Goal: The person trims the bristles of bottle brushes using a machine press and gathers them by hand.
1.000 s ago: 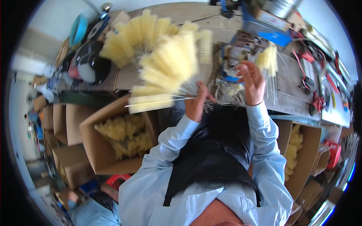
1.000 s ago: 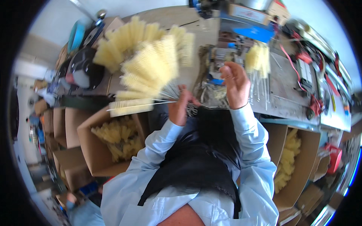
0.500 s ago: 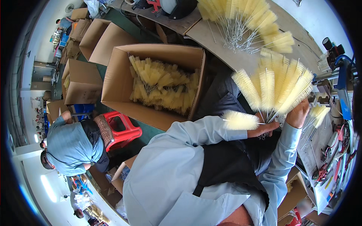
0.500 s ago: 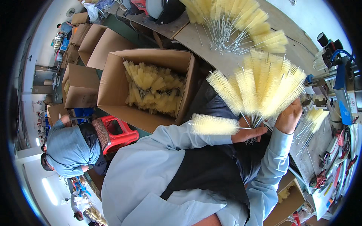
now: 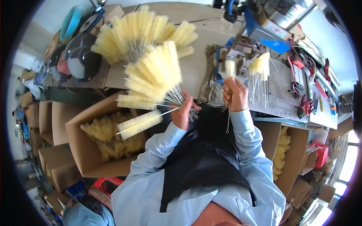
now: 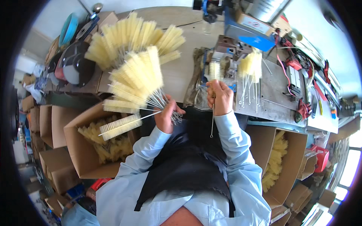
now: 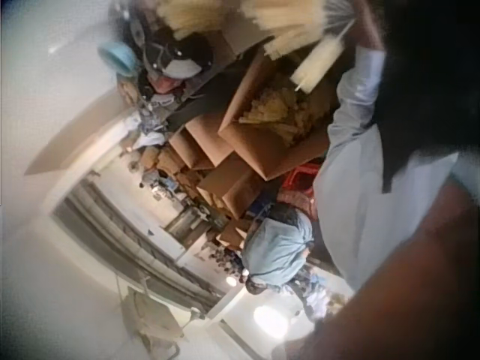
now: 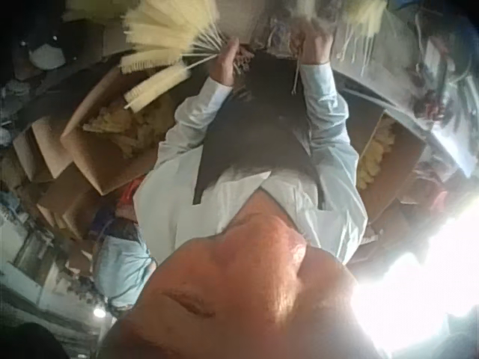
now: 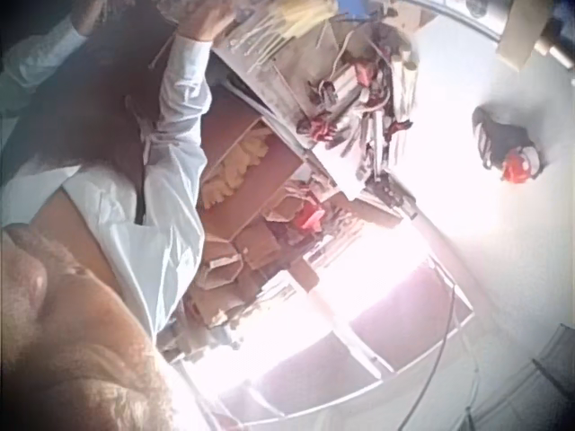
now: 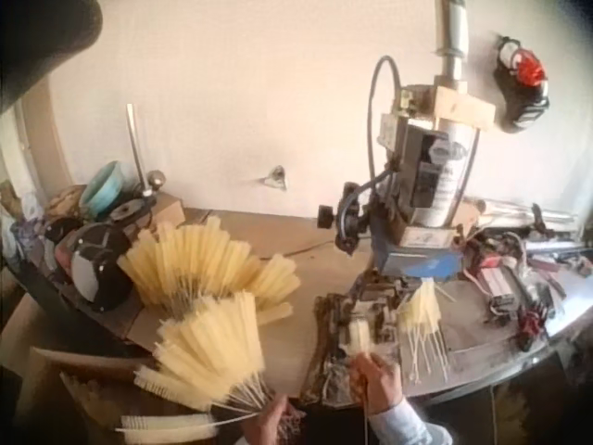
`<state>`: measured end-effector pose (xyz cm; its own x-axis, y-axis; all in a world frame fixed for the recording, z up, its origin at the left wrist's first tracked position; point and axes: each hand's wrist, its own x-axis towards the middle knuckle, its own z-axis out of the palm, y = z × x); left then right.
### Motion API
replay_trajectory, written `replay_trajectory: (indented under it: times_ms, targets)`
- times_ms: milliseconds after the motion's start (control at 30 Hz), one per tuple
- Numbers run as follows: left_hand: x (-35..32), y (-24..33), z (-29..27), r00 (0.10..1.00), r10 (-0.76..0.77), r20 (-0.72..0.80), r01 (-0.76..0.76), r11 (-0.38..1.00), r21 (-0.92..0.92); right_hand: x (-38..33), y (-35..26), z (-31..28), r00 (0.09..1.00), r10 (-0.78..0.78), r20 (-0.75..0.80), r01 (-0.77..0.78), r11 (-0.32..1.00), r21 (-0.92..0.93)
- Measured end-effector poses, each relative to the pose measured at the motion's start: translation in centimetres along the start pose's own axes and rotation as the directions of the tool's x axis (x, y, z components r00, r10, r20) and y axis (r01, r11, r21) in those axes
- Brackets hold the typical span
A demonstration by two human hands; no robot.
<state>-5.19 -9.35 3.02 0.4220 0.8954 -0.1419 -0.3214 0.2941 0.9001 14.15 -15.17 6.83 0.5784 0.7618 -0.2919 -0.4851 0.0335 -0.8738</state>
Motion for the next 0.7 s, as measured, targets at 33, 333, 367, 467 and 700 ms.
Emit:
replay_trajectory:
  times_ms: [33,333,367,467,700]
  targets:
    - [1.0,0.0,0.6,0.999,0.035,-0.02,-0.036,0.998,-0.044,0.1,0.0,-0.4,1.0,0.002,-0.008,-0.001,1.0,0.03]
    - [7.9,-0.5,4.0,0.981,0.183,-0.071,-0.188,0.979,-0.074,3.6,-1.5,-1.0,0.998,0.068,-0.001,-0.068,0.993,0.095]
    - [8.6,-0.6,4.0,0.979,0.19,-0.069,-0.194,0.979,-0.059,3.7,-2.0,-0.6,0.997,0.08,-0.018,-0.077,0.988,0.132]
    - [10.0,-2.0,3.5,0.977,0.206,-0.054,-0.209,0.976,-0.057,5.2,-2.1,-1.9,0.986,0.165,0.019,-0.165,0.963,0.215]
    - [10.6,-2.8,3.2,0.983,0.168,-0.075,-0.172,0.984,-0.054,4.5,-5.1,0.4,0.913,0.283,0.295,-0.393,0.807,0.44]
